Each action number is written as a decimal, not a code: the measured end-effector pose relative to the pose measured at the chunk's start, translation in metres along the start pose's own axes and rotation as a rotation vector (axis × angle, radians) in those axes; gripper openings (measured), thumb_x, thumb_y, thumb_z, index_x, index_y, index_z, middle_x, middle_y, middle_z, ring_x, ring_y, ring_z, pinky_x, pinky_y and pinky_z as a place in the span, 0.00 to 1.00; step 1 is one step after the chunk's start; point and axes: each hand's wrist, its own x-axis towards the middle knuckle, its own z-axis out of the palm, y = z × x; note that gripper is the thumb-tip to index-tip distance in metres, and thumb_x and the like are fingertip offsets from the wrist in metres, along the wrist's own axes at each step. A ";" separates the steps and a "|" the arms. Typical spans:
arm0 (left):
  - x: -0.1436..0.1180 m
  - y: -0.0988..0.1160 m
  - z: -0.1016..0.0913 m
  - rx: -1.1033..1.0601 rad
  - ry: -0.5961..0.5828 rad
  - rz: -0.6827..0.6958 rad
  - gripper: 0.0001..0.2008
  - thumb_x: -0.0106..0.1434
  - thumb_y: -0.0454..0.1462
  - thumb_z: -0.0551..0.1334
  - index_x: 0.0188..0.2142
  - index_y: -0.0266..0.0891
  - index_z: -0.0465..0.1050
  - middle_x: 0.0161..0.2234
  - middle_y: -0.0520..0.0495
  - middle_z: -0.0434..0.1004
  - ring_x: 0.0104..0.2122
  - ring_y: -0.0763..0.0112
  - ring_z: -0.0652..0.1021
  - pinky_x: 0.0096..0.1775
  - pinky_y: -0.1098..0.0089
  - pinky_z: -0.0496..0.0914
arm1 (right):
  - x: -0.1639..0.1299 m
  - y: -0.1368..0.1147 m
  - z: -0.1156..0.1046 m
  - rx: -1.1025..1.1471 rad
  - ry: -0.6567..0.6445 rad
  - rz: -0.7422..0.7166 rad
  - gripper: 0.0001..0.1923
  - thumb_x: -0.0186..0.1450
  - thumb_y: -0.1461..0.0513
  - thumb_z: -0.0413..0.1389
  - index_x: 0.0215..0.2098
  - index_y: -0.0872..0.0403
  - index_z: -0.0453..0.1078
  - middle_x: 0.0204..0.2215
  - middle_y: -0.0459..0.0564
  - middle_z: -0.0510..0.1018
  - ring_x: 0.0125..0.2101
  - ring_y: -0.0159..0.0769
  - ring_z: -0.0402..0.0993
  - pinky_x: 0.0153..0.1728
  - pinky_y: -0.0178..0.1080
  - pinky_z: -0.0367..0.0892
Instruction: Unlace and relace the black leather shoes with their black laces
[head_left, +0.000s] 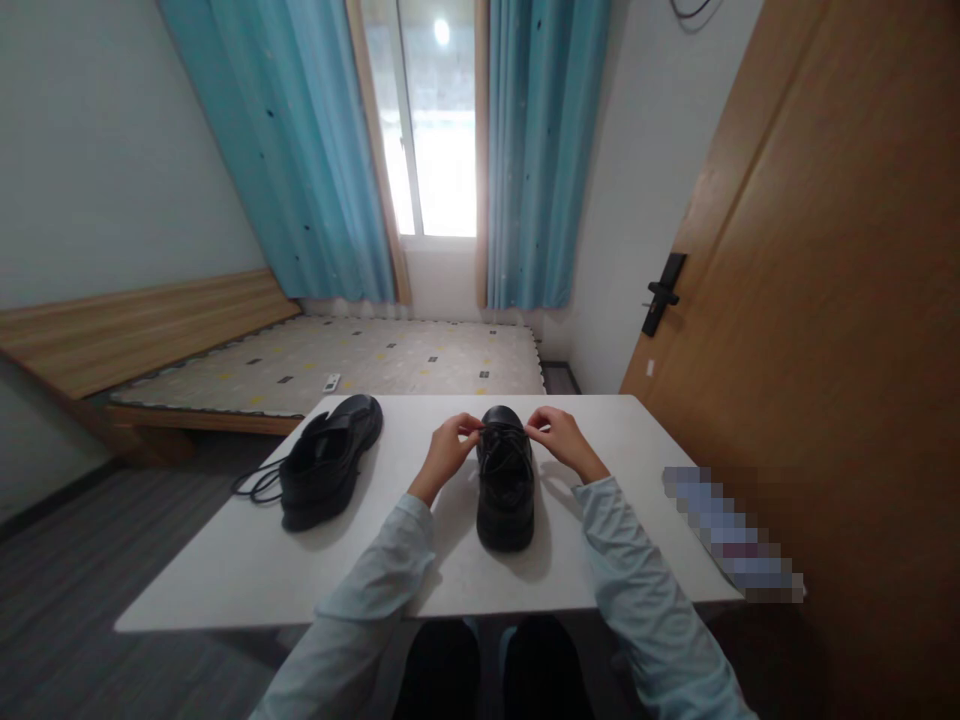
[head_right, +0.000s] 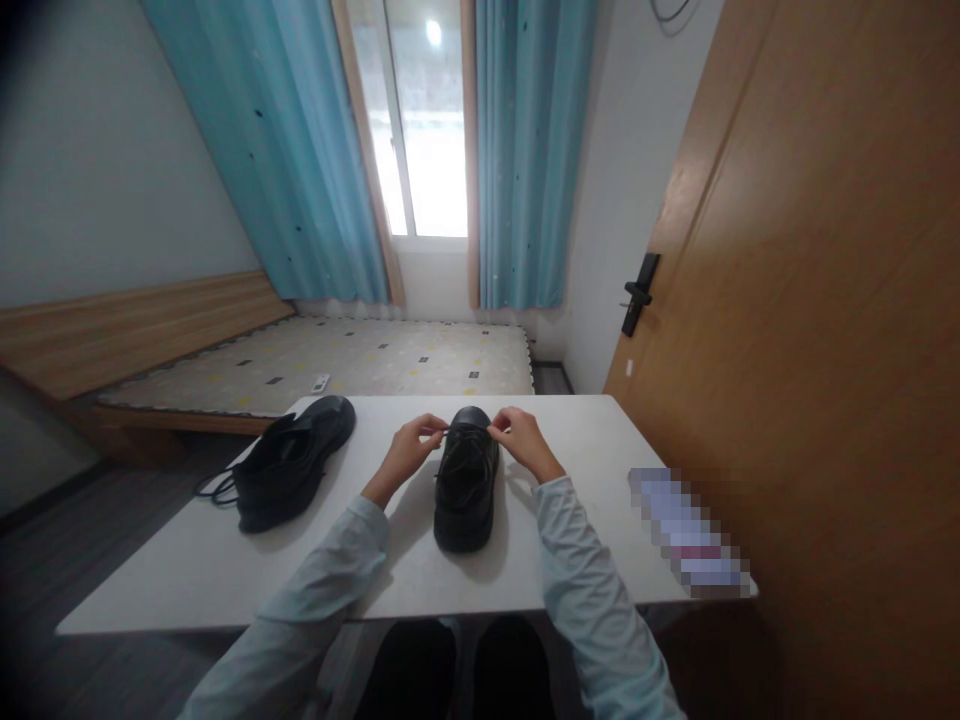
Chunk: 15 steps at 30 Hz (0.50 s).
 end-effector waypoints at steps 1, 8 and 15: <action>-0.001 0.004 -0.001 0.017 0.018 0.035 0.08 0.53 0.32 0.59 0.34 0.37 0.74 0.34 0.47 0.76 0.33 0.70 0.76 0.35 0.68 0.74 | 0.000 -0.002 -0.001 0.022 0.003 -0.012 0.03 0.56 0.65 0.57 0.25 0.57 0.69 0.25 0.47 0.74 0.28 0.32 0.70 0.29 0.33 0.66; -0.006 0.022 -0.002 0.090 0.015 0.197 0.09 0.58 0.39 0.60 0.37 0.41 0.76 0.38 0.45 0.70 0.40 0.67 0.73 0.37 0.69 0.71 | -0.001 -0.014 -0.003 0.093 0.045 -0.096 0.05 0.58 0.62 0.58 0.30 0.56 0.72 0.31 0.49 0.73 0.28 0.30 0.68 0.29 0.33 0.66; -0.005 0.019 -0.001 0.160 0.008 0.186 0.07 0.57 0.40 0.63 0.34 0.40 0.75 0.34 0.48 0.73 0.33 0.70 0.73 0.36 0.70 0.69 | 0.001 -0.007 0.007 0.099 -0.044 -0.041 0.12 0.59 0.55 0.59 0.27 0.56 0.70 0.24 0.46 0.71 0.26 0.30 0.67 0.28 0.34 0.63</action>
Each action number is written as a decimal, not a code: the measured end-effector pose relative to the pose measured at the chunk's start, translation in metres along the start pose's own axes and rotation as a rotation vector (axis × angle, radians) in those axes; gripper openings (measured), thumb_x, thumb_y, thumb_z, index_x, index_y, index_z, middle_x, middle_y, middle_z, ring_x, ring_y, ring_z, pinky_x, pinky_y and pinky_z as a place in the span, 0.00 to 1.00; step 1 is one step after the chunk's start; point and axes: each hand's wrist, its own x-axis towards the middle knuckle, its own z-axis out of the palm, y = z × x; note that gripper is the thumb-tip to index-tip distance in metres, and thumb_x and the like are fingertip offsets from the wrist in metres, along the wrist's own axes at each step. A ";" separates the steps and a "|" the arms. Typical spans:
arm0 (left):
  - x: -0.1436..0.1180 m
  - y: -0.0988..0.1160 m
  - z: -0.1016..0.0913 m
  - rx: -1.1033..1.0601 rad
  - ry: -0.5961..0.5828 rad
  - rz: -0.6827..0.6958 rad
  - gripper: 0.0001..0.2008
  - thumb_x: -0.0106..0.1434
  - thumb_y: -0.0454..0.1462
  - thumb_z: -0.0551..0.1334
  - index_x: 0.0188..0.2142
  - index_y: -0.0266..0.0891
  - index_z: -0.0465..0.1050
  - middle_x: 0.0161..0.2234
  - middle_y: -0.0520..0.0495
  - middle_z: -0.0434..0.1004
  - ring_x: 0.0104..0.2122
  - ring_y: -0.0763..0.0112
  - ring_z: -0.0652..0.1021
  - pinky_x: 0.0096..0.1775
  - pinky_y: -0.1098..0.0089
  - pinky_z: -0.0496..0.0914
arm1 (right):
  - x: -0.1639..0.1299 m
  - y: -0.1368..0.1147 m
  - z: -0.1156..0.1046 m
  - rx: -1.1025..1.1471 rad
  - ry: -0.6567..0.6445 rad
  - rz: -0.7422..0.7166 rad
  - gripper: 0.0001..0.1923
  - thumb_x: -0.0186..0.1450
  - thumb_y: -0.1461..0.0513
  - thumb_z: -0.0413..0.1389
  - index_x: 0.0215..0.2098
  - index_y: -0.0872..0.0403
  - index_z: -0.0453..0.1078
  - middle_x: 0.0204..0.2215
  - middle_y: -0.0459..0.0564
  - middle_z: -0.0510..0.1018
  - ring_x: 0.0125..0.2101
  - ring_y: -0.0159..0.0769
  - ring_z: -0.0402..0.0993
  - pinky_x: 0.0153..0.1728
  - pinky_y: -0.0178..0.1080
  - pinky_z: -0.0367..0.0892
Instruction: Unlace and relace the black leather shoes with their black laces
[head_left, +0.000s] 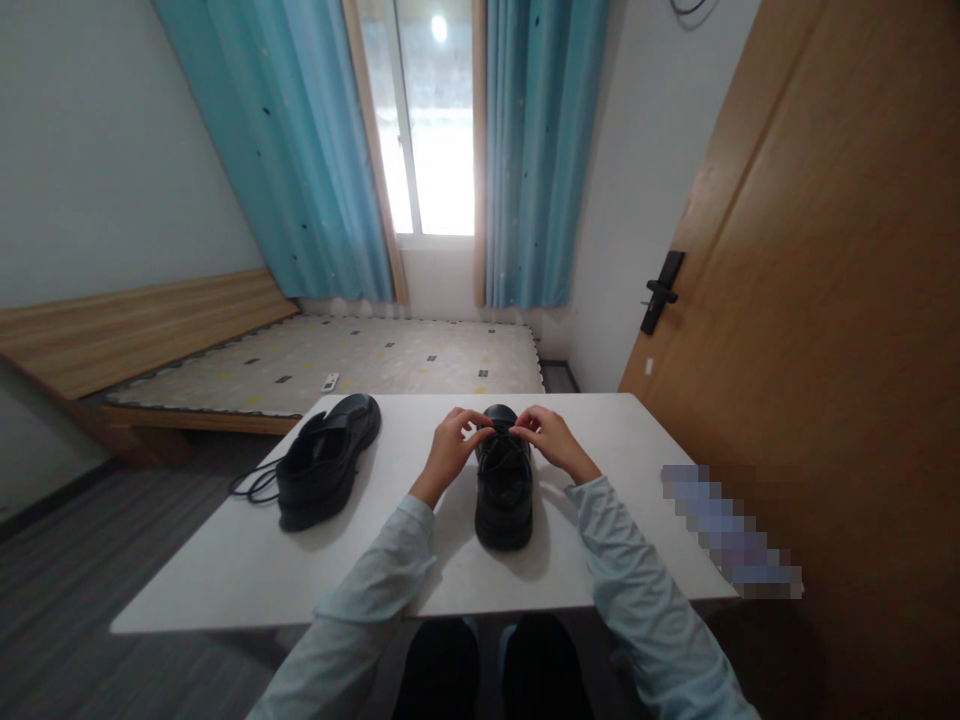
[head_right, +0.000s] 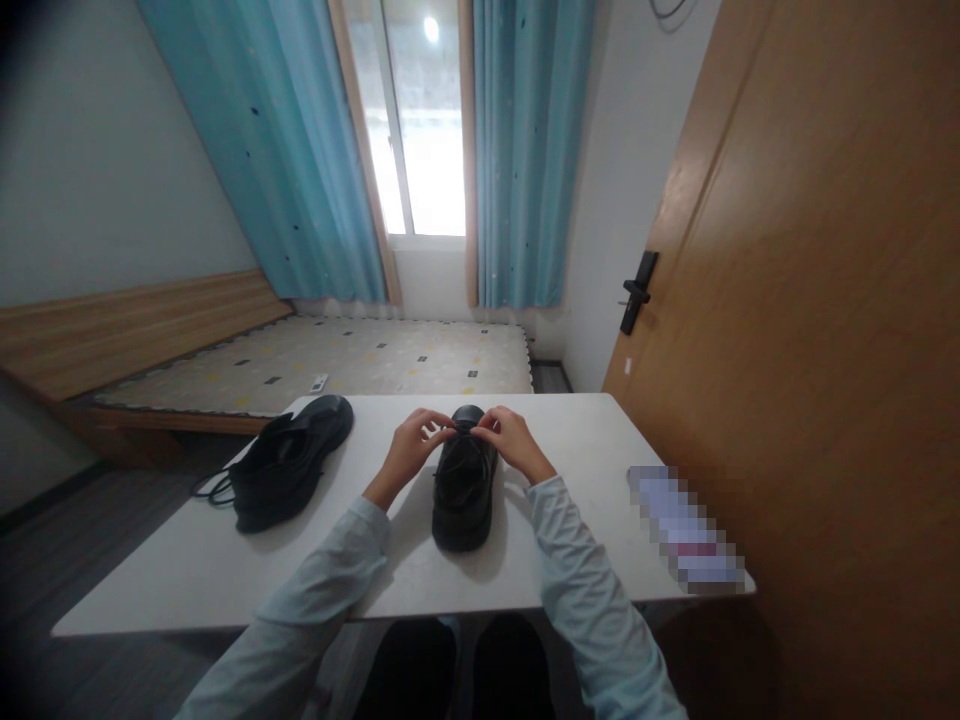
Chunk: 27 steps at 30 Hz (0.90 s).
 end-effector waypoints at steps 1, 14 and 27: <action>0.000 0.000 0.001 -0.007 -0.009 -0.010 0.07 0.57 0.40 0.63 0.33 0.40 0.74 0.33 0.48 0.74 0.32 0.71 0.73 0.36 0.70 0.69 | 0.000 0.001 0.001 0.015 -0.018 0.012 0.13 0.59 0.54 0.58 0.27 0.56 0.70 0.23 0.45 0.71 0.25 0.30 0.67 0.27 0.34 0.63; -0.002 -0.002 -0.008 -0.055 -0.054 -0.065 0.06 0.58 0.38 0.59 0.29 0.38 0.69 0.28 0.51 0.73 0.28 0.73 0.73 0.30 0.73 0.67 | -0.002 0.002 -0.008 0.051 -0.011 0.058 0.06 0.53 0.63 0.58 0.21 0.57 0.68 0.20 0.45 0.73 0.24 0.30 0.68 0.27 0.33 0.62; -0.002 0.002 -0.015 0.062 -0.044 -0.017 0.11 0.53 0.33 0.59 0.34 0.41 0.78 0.30 0.50 0.76 0.26 0.75 0.72 0.32 0.73 0.68 | -0.005 -0.006 -0.008 0.260 -0.093 0.210 0.08 0.49 0.66 0.54 0.27 0.59 0.72 0.16 0.44 0.70 0.16 0.28 0.66 0.15 0.30 0.60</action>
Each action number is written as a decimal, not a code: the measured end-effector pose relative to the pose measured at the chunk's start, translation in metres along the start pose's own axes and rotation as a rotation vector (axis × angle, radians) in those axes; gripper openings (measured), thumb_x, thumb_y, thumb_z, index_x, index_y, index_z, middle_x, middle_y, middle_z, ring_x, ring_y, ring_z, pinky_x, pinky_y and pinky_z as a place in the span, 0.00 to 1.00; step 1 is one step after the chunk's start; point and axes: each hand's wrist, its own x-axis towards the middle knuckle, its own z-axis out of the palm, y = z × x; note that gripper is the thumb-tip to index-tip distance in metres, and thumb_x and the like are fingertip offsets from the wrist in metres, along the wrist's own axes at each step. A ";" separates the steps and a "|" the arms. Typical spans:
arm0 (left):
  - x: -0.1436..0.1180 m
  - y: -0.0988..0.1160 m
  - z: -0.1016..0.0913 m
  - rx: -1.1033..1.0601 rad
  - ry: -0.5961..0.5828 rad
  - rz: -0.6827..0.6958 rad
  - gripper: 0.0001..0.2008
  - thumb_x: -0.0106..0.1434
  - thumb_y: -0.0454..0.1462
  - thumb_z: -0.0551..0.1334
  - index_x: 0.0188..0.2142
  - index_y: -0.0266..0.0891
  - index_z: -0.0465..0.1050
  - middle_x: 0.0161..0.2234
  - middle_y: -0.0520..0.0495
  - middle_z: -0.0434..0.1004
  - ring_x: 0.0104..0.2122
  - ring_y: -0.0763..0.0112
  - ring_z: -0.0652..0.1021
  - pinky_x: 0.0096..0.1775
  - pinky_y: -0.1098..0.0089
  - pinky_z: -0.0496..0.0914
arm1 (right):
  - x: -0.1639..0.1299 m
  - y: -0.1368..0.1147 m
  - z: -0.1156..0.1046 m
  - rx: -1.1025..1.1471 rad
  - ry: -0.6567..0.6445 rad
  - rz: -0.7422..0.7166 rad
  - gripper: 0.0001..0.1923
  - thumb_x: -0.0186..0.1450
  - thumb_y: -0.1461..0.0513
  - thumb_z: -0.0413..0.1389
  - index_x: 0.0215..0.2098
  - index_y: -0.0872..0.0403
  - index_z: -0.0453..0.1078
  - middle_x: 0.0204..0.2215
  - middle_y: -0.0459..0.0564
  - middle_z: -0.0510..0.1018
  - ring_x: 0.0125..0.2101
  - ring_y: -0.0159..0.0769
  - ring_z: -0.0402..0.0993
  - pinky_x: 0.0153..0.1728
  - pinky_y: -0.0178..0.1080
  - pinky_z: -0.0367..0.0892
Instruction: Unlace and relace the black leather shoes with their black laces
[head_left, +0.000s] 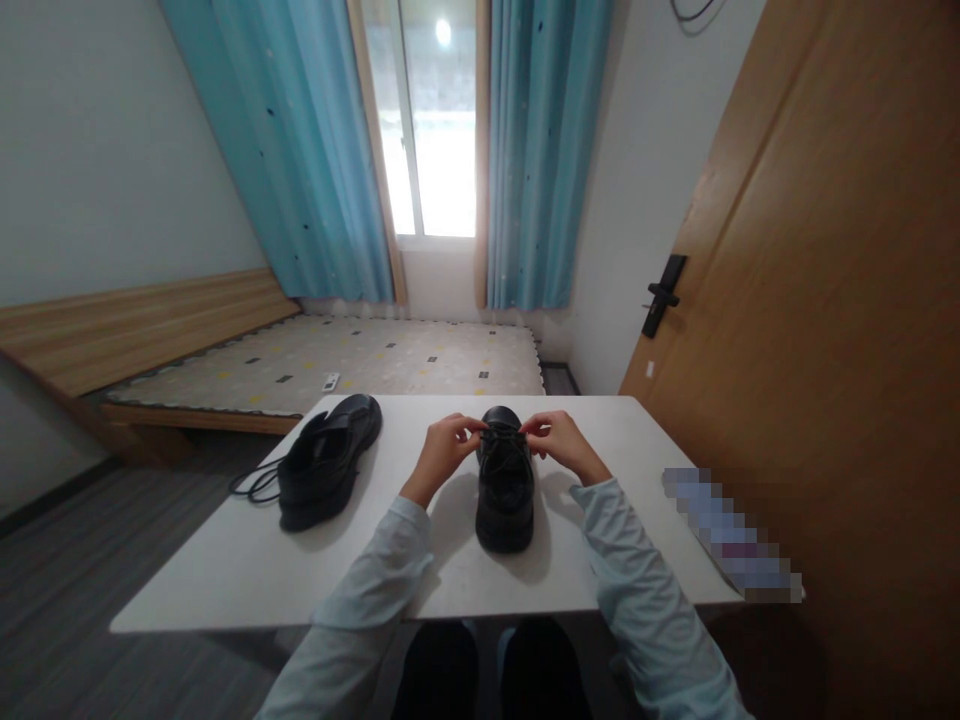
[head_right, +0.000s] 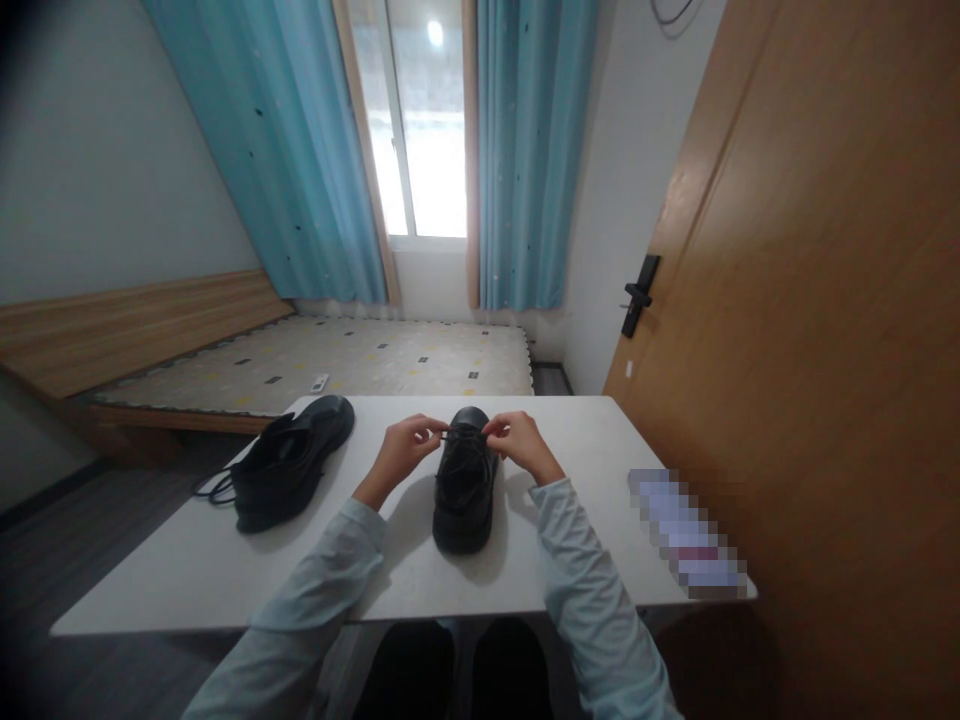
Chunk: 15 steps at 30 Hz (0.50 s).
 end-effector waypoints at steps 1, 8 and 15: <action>0.000 0.000 0.001 -0.036 0.012 -0.021 0.10 0.53 0.33 0.59 0.33 0.41 0.78 0.30 0.50 0.76 0.26 0.75 0.72 0.31 0.74 0.69 | 0.000 0.001 0.001 -0.002 0.005 0.010 0.07 0.48 0.66 0.54 0.26 0.59 0.72 0.16 0.44 0.71 0.16 0.28 0.66 0.14 0.30 0.60; 0.001 0.003 0.014 -0.483 -0.056 -0.260 0.08 0.48 0.32 0.56 0.28 0.35 0.71 0.20 0.53 0.69 0.21 0.75 0.72 0.22 0.75 0.68 | 0.002 0.000 0.008 -0.008 0.067 0.056 0.05 0.47 0.67 0.53 0.24 0.57 0.69 0.16 0.42 0.69 0.15 0.24 0.62 0.13 0.26 0.54; -0.001 0.008 0.016 -0.649 -0.074 -0.304 0.05 0.49 0.33 0.57 0.26 0.35 0.70 0.18 0.54 0.68 0.20 0.78 0.70 0.24 0.76 0.66 | -0.002 -0.005 0.009 0.185 0.027 0.101 0.02 0.49 0.65 0.54 0.23 0.56 0.66 0.10 0.39 0.66 0.10 0.25 0.59 0.11 0.28 0.52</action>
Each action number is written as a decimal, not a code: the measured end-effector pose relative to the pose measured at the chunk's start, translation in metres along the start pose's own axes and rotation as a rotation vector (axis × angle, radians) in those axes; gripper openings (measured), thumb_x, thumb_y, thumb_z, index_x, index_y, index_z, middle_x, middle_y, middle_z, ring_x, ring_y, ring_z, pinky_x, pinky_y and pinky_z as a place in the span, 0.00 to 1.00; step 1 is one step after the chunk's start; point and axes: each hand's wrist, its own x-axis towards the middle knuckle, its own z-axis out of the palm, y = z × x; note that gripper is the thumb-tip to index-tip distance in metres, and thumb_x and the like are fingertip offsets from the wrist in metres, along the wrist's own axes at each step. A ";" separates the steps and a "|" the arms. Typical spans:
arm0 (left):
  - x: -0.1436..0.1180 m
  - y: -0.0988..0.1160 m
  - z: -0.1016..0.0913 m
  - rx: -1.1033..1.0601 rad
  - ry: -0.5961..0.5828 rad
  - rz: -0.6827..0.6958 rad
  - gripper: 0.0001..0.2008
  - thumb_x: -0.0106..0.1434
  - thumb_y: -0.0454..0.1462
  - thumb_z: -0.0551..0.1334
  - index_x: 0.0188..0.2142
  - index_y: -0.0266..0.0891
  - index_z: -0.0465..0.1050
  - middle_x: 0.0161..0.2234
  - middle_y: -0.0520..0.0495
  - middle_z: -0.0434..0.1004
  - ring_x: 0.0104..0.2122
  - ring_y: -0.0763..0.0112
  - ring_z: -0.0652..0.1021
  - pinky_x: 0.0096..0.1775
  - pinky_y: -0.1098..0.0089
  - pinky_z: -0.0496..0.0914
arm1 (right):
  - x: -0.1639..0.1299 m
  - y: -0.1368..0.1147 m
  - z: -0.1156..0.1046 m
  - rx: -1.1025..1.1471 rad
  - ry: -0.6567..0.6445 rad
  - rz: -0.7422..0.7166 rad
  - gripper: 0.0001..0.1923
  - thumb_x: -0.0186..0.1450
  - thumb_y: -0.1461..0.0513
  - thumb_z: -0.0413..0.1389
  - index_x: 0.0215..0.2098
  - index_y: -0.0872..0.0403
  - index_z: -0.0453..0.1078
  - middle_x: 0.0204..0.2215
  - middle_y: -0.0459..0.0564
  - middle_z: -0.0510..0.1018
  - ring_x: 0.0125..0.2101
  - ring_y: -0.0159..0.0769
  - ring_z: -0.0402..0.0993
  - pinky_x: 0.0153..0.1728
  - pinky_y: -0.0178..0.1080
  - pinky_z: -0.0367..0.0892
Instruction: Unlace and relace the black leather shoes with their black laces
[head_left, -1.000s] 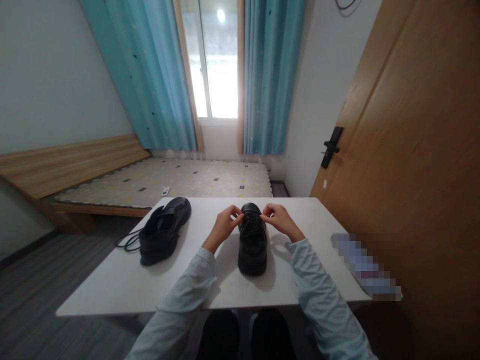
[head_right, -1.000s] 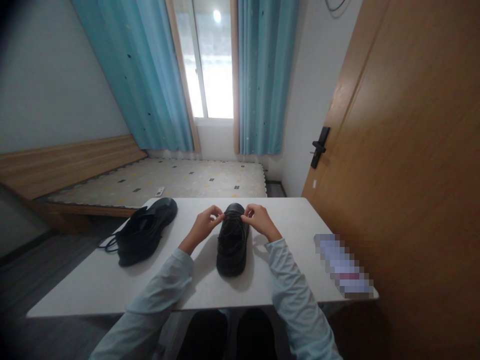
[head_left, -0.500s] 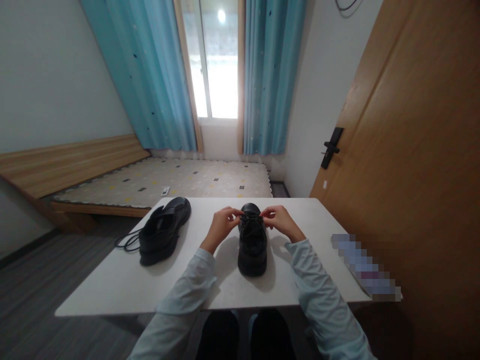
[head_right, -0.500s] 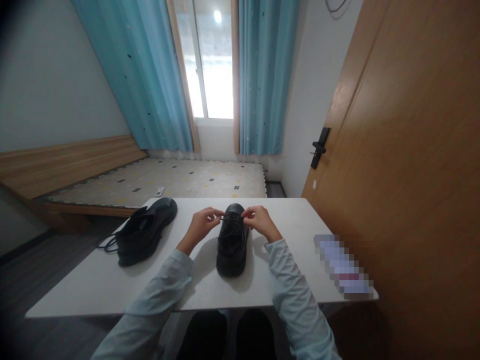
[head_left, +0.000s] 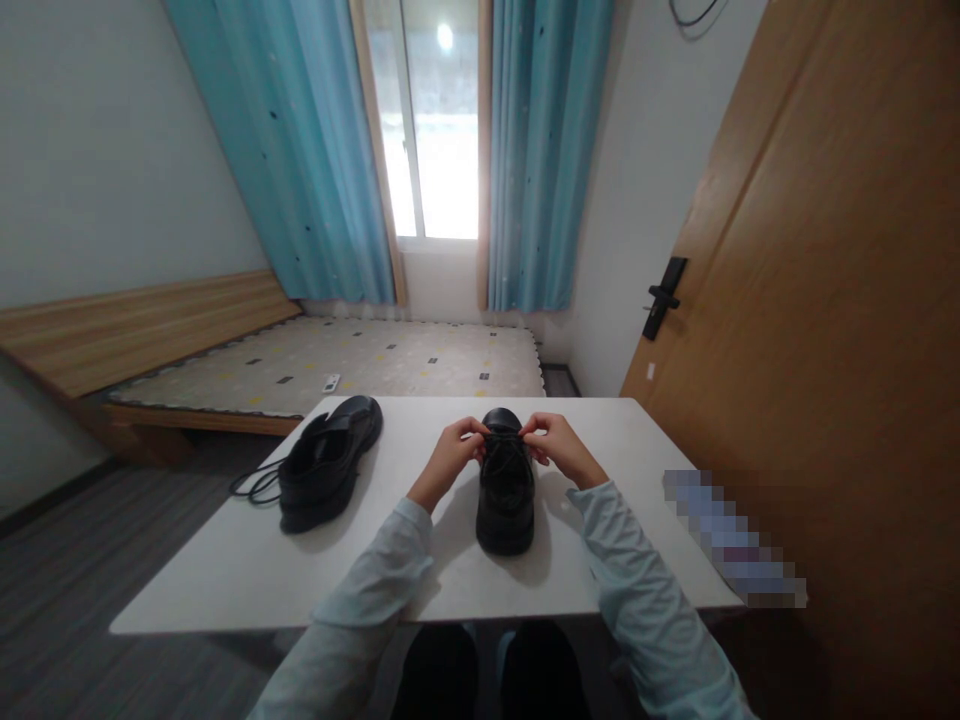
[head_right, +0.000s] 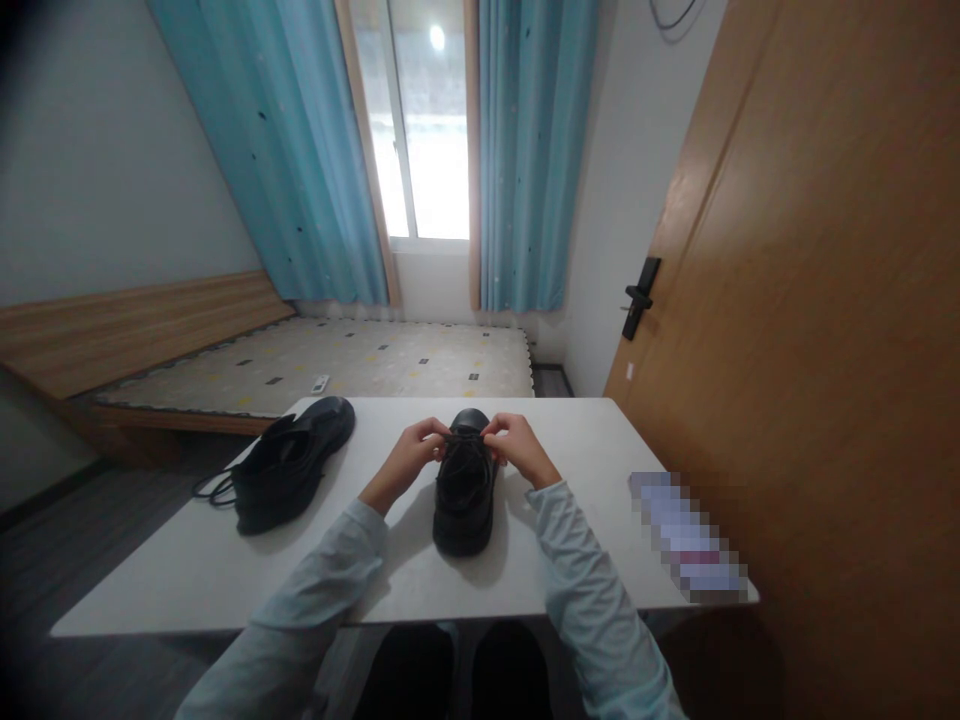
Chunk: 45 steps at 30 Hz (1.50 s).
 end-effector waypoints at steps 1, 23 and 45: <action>0.000 0.000 0.000 -0.016 -0.008 -0.008 0.05 0.50 0.34 0.58 0.26 0.35 0.69 0.19 0.54 0.68 0.20 0.78 0.70 0.24 0.75 0.66 | 0.000 0.000 0.000 0.027 -0.021 -0.001 0.02 0.50 0.65 0.55 0.23 0.56 0.66 0.10 0.40 0.67 0.10 0.25 0.60 0.11 0.28 0.53; 0.003 -0.006 -0.004 0.330 0.100 0.115 0.12 0.55 0.41 0.63 0.36 0.37 0.77 0.22 0.50 0.75 0.21 0.73 0.75 0.24 0.73 0.72 | 0.004 0.000 0.002 0.070 -0.083 0.009 0.13 0.53 0.61 0.61 0.35 0.60 0.72 0.17 0.40 0.68 0.13 0.23 0.63 0.10 0.27 0.57; 0.003 -0.009 -0.008 0.301 0.019 0.119 0.06 0.60 0.39 0.55 0.30 0.38 0.62 0.27 0.51 0.68 0.28 0.71 0.74 0.23 0.73 0.74 | 0.008 0.012 -0.006 -0.022 -0.088 0.058 0.08 0.60 0.63 0.57 0.26 0.56 0.63 0.17 0.41 0.67 0.17 0.26 0.68 0.14 0.28 0.70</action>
